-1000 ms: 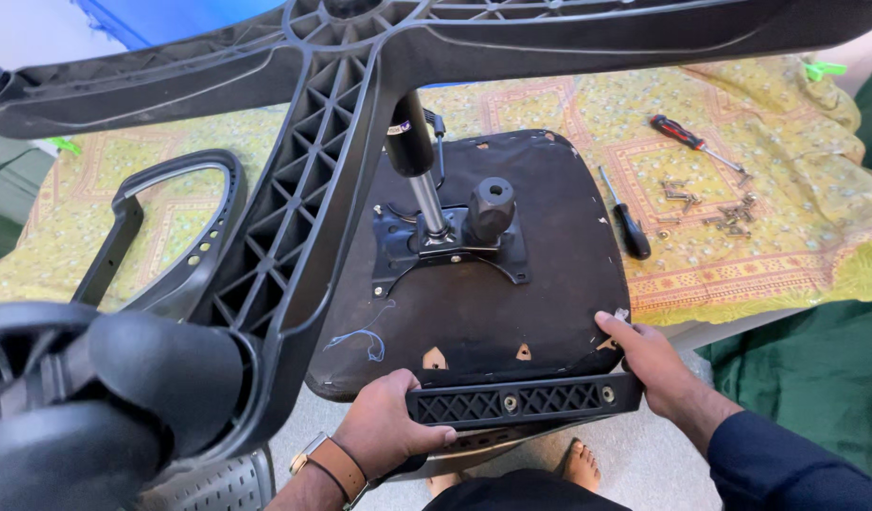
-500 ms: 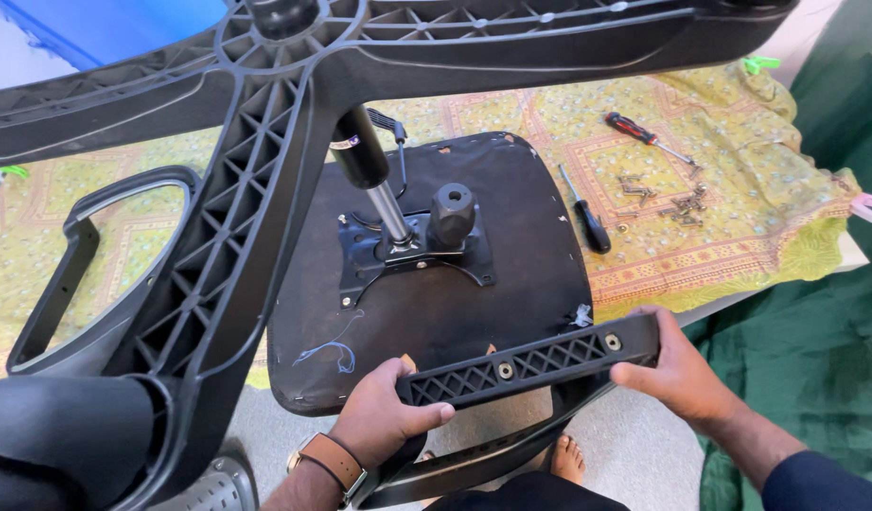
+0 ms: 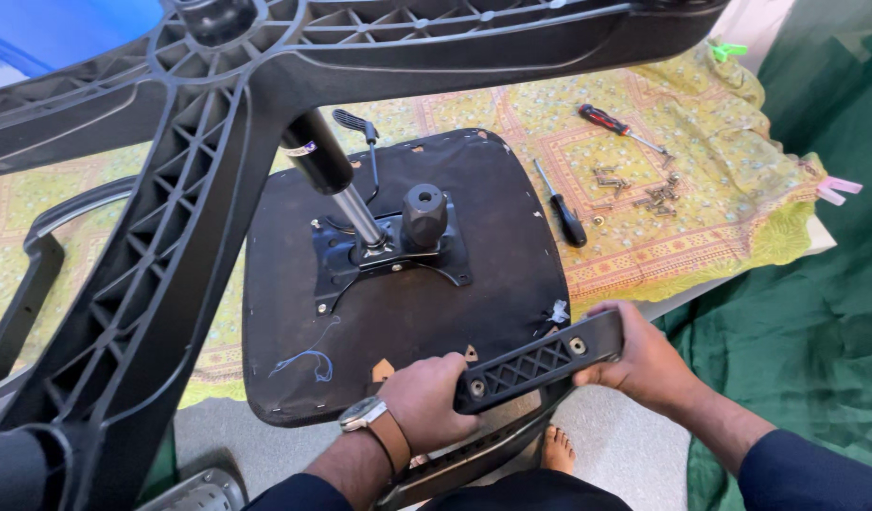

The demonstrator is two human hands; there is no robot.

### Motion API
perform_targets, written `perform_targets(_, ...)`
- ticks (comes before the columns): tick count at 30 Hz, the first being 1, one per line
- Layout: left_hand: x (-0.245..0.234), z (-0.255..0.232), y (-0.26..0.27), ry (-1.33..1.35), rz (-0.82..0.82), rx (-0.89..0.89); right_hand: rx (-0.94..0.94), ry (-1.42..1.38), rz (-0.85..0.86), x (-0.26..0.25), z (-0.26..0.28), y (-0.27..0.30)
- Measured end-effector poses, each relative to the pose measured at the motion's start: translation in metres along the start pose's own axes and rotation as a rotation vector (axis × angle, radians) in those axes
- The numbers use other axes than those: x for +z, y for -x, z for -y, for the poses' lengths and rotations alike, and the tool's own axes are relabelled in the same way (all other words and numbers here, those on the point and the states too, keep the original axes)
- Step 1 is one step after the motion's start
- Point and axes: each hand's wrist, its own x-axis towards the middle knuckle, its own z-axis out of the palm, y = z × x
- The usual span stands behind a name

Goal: The person attaches a black plastic frame to the underside of an office chair seat using a screwdriver and screws. They align the frame, insert screws, and tighten them to secure the component.

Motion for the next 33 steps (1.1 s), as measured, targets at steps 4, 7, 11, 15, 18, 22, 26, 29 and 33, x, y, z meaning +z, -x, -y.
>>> perform_targets(4,0.009,-0.013,-0.002,0.034,0.071,-0.016,0.203,-0.01,0.132,-0.018,0.001,-0.002)
perform_targets(7,0.01,-0.021,-0.002,0.012,0.072,-0.052,0.397,-0.239,0.128,-0.036,-0.008,-0.003)
perform_targets(11,0.003,-0.028,0.0,0.001,0.07,-0.046,0.216,-0.622,-0.08,-0.039,-0.008,-0.003)
perform_targets(15,-0.007,-0.039,0.004,0.026,0.093,-0.073,0.194,-0.673,-0.233,-0.031,0.017,0.01)
perform_targets(18,-0.012,-0.048,0.005,0.018,0.132,-0.096,0.109,-0.662,-0.312,-0.025,0.043,0.022)
perform_targets(22,-0.015,-0.051,0.004,0.046,0.133,-0.104,0.112,-0.618,-0.276,-0.025,0.057,0.034)
perform_targets(26,-0.013,-0.05,0.002,0.055,0.143,-0.125,0.094,-0.526,-0.245,-0.022,0.048,0.035)
perform_targets(29,-0.012,-0.049,0.001,0.057,0.132,-0.117,0.038,-0.394,-0.215,-0.016,0.037,0.033)
perform_targets(33,-0.013,-0.051,0.002,0.059,0.141,-0.131,0.068,-0.324,-0.289,-0.012,0.031,0.029)
